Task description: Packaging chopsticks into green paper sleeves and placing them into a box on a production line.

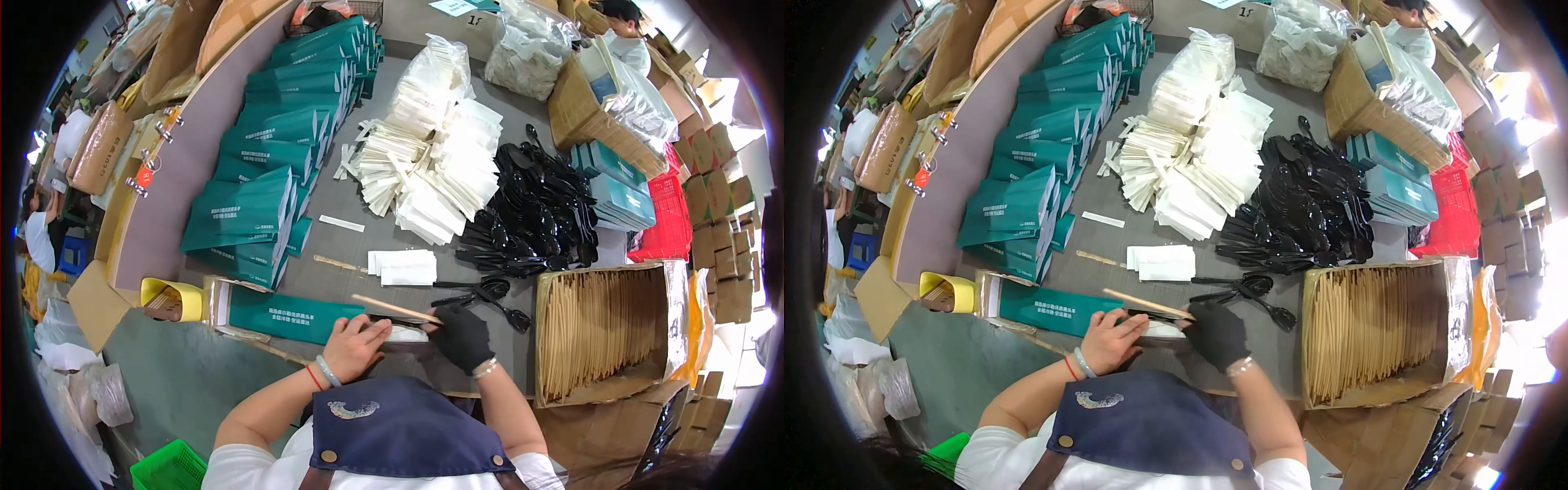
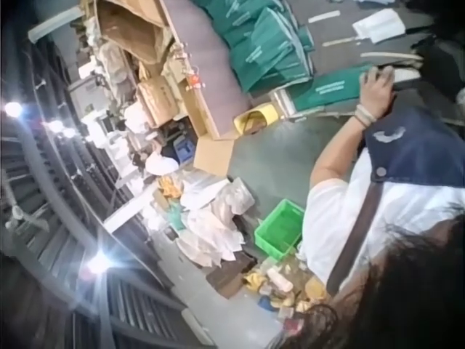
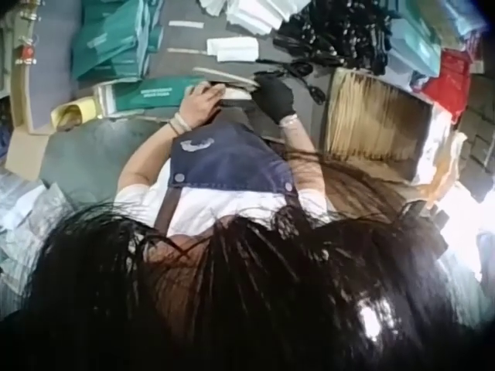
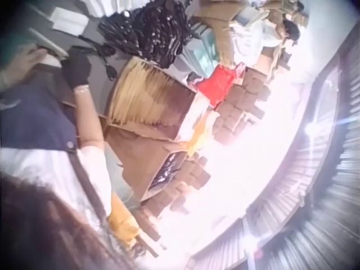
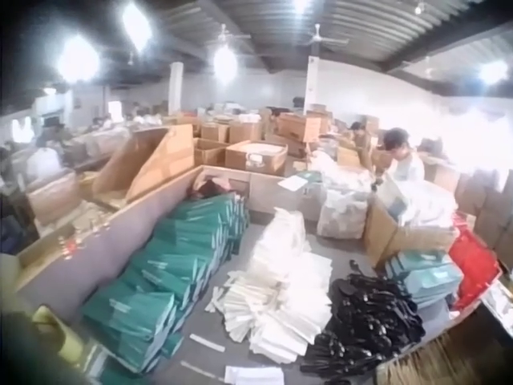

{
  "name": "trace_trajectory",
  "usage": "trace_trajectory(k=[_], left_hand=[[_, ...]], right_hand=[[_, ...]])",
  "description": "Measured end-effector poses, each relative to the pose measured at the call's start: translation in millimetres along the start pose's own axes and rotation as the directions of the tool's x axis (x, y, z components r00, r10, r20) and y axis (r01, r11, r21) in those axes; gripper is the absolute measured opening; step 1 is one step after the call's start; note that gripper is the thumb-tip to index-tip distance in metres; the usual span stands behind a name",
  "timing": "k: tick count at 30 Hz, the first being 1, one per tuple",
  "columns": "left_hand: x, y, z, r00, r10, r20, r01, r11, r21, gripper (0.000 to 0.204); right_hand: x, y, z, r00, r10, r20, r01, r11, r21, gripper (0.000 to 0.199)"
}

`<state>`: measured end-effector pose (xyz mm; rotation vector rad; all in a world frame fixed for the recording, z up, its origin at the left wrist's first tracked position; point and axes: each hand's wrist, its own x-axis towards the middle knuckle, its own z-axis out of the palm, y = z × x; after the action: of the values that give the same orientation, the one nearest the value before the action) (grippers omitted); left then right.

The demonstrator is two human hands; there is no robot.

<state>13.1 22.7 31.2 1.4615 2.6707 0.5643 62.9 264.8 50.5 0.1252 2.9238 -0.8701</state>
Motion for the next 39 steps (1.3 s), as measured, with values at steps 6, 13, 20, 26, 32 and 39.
trace_trajectory(k=[6,13,20,26,32,39], left_hand=[[-15,-20,-13,0.994,-0.097,-0.046,0.095,0.995,-0.037,0.059],[-4,-39,-15,0.997,-0.081,-0.010,0.079,0.988,-0.133,0.071],[22,-17,-10,1.000,-0.022,0.004,0.022,0.990,-0.140,0.076],[35,-14,9,1.000,0.011,0.018,-0.007,0.984,-0.179,0.074],[51,-7,-19,0.939,0.107,0.328,-0.099,0.994,-0.039,0.046],[71,-81,-122,0.963,0.145,0.227,-0.131,0.988,-0.076,0.028]], right_hand=[[-30,29,-11,0.989,-0.125,0.075,0.135,0.978,-0.158,0.038],[-21,23,8,0.968,-0.225,0.109,0.243,0.946,-0.214,0.037],[-28,21,24,0.999,0.032,-0.021,-0.029,0.993,0.113,0.017],[-14,-22,63,0.998,0.031,-0.051,0.000,0.854,0.520,0.036],[-17,-20,19,0.970,-0.166,-0.179,0.162,0.986,-0.039,0.054],[-27,5,-34,0.960,-0.027,-0.279,-0.012,0.990,-0.139,0.060]])
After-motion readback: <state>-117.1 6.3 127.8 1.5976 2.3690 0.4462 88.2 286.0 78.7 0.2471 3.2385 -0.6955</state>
